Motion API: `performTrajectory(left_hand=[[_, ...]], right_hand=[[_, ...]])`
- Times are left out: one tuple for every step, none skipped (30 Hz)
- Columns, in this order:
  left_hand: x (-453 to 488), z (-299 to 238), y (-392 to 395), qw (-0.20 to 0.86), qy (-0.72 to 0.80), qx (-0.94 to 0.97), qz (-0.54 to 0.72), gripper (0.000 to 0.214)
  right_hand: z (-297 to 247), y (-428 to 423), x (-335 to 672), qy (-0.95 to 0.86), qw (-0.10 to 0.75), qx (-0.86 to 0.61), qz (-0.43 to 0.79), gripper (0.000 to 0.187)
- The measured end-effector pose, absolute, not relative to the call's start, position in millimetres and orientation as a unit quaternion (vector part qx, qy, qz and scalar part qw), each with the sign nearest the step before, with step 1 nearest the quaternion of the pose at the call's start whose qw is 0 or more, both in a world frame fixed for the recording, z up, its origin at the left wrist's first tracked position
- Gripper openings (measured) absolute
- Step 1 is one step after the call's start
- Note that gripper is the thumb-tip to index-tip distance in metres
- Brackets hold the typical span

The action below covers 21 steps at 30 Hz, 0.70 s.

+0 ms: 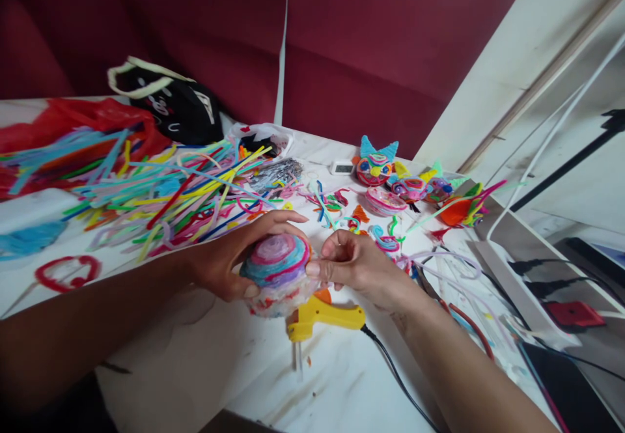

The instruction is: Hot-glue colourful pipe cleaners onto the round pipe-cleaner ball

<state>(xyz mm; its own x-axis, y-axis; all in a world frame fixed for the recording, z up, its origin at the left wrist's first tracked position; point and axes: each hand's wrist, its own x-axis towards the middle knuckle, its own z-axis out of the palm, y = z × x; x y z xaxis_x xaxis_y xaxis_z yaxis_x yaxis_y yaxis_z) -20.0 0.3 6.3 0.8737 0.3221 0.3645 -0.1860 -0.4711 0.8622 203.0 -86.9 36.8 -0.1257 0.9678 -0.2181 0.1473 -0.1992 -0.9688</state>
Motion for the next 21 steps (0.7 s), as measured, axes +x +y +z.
performTrajectory(left_hand=[[-20, 6, 1, 0.507, 0.037, 0.824, 0.250, 0.093], [-20, 5, 1, 0.503, 0.033, 0.825, 0.255, 0.092], [-20, 5, 2, 0.499, 0.029, 0.826, 0.261, 0.092], [-20, 5, 2, 0.495, 0.025, 0.825, 0.270, 0.091], [-20, 6, 2, 0.491, 0.024, 0.825, 0.278, 0.090], [-20, 6, 2, 0.486, 0.024, 0.826, 0.285, 0.090], [-20, 7, 2, 0.479, 0.027, 0.828, 0.291, 0.089], [-20, 7, 1, 0.471, 0.031, 0.830, 0.295, 0.089], [-19, 8, 1, 0.465, 0.033, 0.832, 0.301, 0.089], [-19, 8, 1, 0.459, 0.031, 0.833, 0.309, 0.088], [-19, 8, 0, 0.454, 0.026, 0.832, 0.317, 0.088], [-19, 8, 0, 0.451, 0.022, 0.831, 0.324, 0.087], [-19, 8, 0, 0.451, 0.019, 0.829, 0.331, 0.087], [-18, 8, -1, 0.454, 0.019, 0.826, 0.334, 0.087], [-18, 8, -1, 0.461, 0.020, 0.823, 0.332, 0.087], [-18, 7, -1, 0.470, 0.021, 0.820, 0.327, 0.088], [-18, 6, 0, 0.480, 0.022, 0.816, 0.321, 0.090], [-18, 6, 0, 0.489, 0.021, 0.813, 0.316, 0.091], [-18, 5, 1, 0.496, 0.020, 0.810, 0.311, 0.092], [-19, 4, 2, 0.501, 0.018, 0.809, 0.306, 0.092], [-19, 3, 3, 0.503, 0.015, 0.809, 0.304, 0.093]], right_hand=[[36, -87, 202, -0.492, 0.380, -0.536, 0.572, 0.049], [35, -88, 200, -0.470, 0.387, -0.524, 0.596, 0.051], [34, -89, 198, -0.444, 0.396, -0.511, 0.620, 0.053], [33, -89, 197, -0.418, 0.407, -0.499, 0.641, 0.055], [32, -90, 195, -0.392, 0.421, -0.489, 0.656, 0.058], [31, -90, 192, -0.368, 0.437, -0.480, 0.666, 0.060], [30, -91, 190, -0.349, 0.454, -0.471, 0.671, 0.061], [29, -92, 188, -0.336, 0.470, -0.462, 0.673, 0.061], [28, -93, 186, -0.331, 0.483, -0.453, 0.673, 0.060], [27, -93, 185, -0.331, 0.493, -0.444, 0.671, 0.058], [26, -94, 183, -0.333, 0.501, -0.439, 0.667, 0.056], [25, -95, 182, -0.335, 0.510, -0.436, 0.662, 0.054], [25, -95, 182, -0.334, 0.520, -0.434, 0.656, 0.053], [24, -96, 181, -0.332, 0.529, -0.435, 0.649, 0.054], [24, -96, 180, -0.329, 0.537, -0.437, 0.642, 0.054], [24, -97, 180, -0.324, 0.544, -0.441, 0.636, 0.055], [25, -97, 179, -0.320, 0.547, -0.447, 0.631, 0.056], [25, -97, 178, -0.315, 0.551, -0.453, 0.626, 0.056], [25, -97, 178, -0.310, 0.554, -0.459, 0.622, 0.057], [25, -97, 177, -0.305, 0.559, -0.462, 0.617, 0.058], [25, -97, 177, -0.302, 0.563, -0.464, 0.614, 0.058]])
